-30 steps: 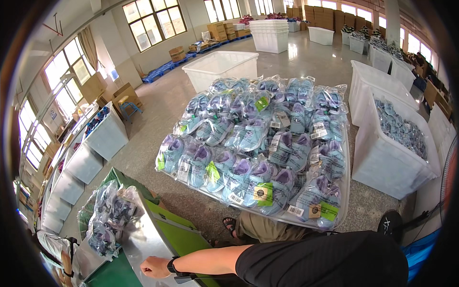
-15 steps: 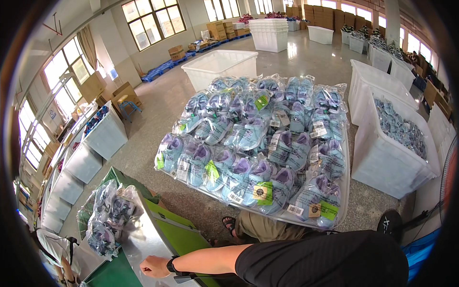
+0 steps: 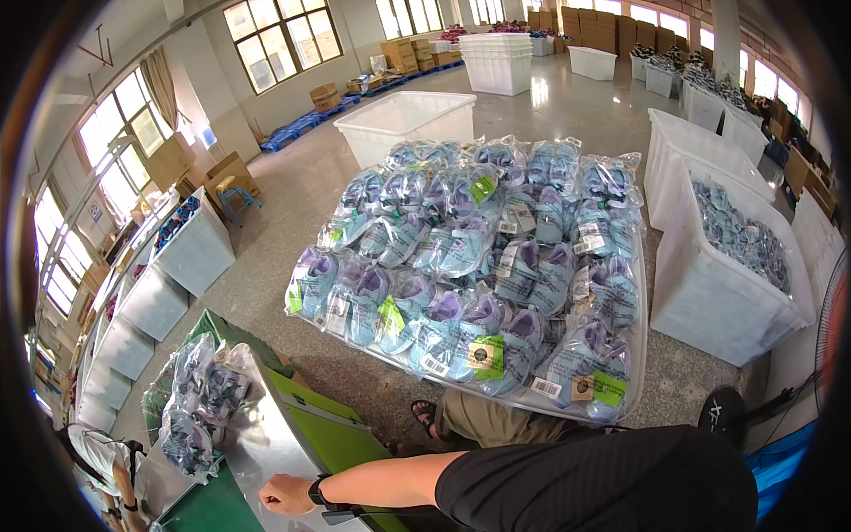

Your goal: The person repeatedly picks packaged slippers from a large pile on a table and places them onto a moving conveyor belt. The task involves continuous pick-and-place handling of identical items in a warehouse setting.

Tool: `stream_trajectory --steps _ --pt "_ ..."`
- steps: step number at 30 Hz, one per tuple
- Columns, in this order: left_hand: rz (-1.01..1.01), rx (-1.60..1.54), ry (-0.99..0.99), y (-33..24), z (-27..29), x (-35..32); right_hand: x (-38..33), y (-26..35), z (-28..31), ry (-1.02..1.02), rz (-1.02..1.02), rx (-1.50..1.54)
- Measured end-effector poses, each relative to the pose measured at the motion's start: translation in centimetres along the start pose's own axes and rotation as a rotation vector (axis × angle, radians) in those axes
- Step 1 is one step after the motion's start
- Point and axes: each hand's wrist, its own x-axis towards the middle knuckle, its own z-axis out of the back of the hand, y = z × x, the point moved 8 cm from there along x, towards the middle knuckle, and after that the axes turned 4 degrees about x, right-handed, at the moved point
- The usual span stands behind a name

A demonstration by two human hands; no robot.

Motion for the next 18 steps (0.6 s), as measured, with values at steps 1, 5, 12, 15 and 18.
stream_trajectory --steps 1,5,12,15,18 --pt "0.004 0.002 0.002 0.0 0.0 0.0 0.0 0.0 0.0 -0.002 0.004 -0.001" --pt "-0.003 0.003 0.02 0.1 0.1 0.1 0.0 -0.1 -0.1 0.004 -0.002 0.015" --pt "-0.016 -0.021 0.041 -0.6 -0.7 -0.2 0.0 -0.5 0.1 -0.01 0.005 -0.031" --pt "-0.028 -0.008 0.044 -0.8 -0.5 -0.2 0.0 -0.4 -0.1 -0.011 0.015 -0.024" --pt "-0.026 -0.009 0.052 -0.7 -0.6 -0.1 -0.1 -0.2 0.0 -0.02 0.019 -0.011"
